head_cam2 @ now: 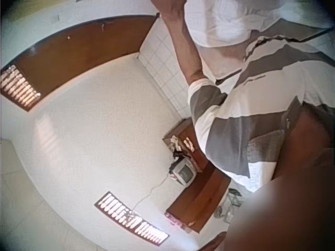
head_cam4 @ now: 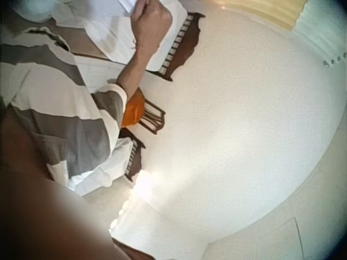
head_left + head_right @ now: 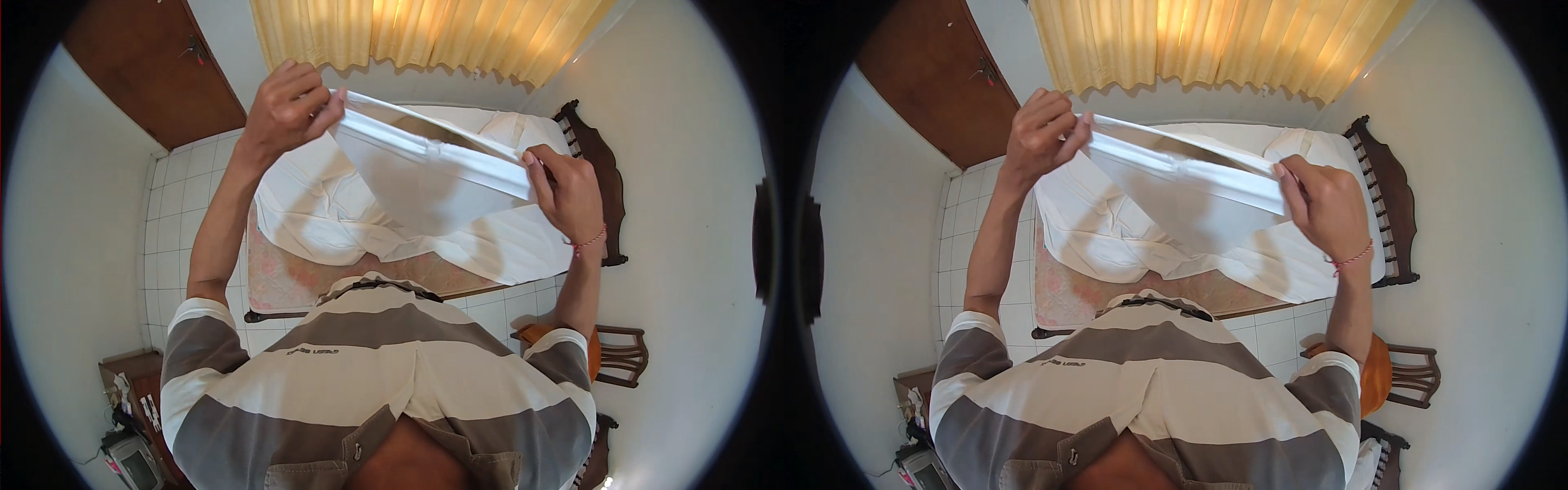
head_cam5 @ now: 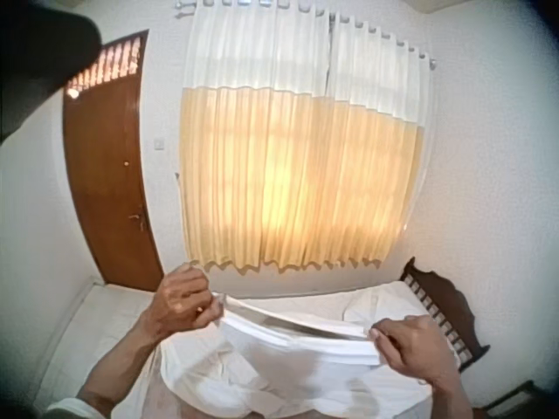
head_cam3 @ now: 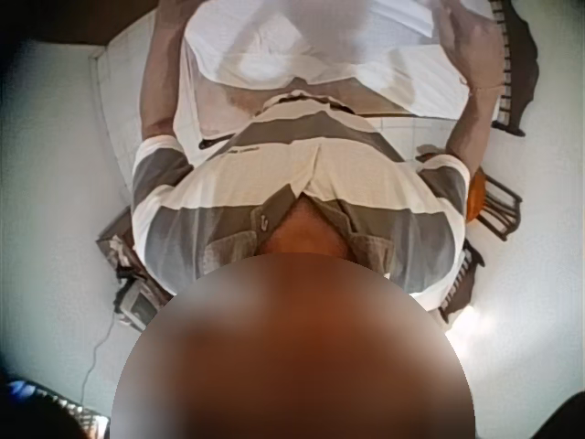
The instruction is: Making beds and organizing linens in a hotel room.
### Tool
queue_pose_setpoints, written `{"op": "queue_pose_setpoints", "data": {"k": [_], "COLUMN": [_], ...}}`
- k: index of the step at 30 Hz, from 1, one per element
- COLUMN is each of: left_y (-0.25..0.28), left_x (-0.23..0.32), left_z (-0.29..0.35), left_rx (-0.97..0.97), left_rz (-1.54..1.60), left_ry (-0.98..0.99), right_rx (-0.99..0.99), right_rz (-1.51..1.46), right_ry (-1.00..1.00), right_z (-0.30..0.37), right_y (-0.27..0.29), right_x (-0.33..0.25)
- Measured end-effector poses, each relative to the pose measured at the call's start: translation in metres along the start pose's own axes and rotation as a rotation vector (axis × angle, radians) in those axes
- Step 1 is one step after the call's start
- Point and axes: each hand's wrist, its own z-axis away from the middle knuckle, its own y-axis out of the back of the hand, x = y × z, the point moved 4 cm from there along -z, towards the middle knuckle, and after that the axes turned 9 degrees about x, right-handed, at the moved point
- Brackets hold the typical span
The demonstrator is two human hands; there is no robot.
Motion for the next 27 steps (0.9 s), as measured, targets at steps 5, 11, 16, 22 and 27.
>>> {"op": "queue_pose_setpoints", "data": {"k": [5,11,16,22,27], "left_y": [-0.013,-0.037,-0.042,-0.044,-0.051], "left_x": [0.008,0.030,0.063,0.101,0.131], "left_z": [0.001,0.016,0.020,-0.019,-0.042], "left_rx": [-0.074,-0.229,-0.198,-0.016,0.126], "left_rz": [0.267,0.419,0.499,0.583,0.694], "left_ry": [0.308,0.414,0.536,0.461,0.341], "right_rx": [-0.257,-0.505,-0.729,-0.673,-0.466], "right_rz": [0.142,0.262,0.290,-0.012,-0.070], "right_ry": [0.034,-0.150,-0.127,0.052,-0.106], "right_z": [0.007,0.022,0.047,0.073,0.098], "right_y": [0.002,0.001,-0.014,-0.045,-0.082], "right_x": [0.003,-0.017,-0.036,-0.063,-0.070]}}
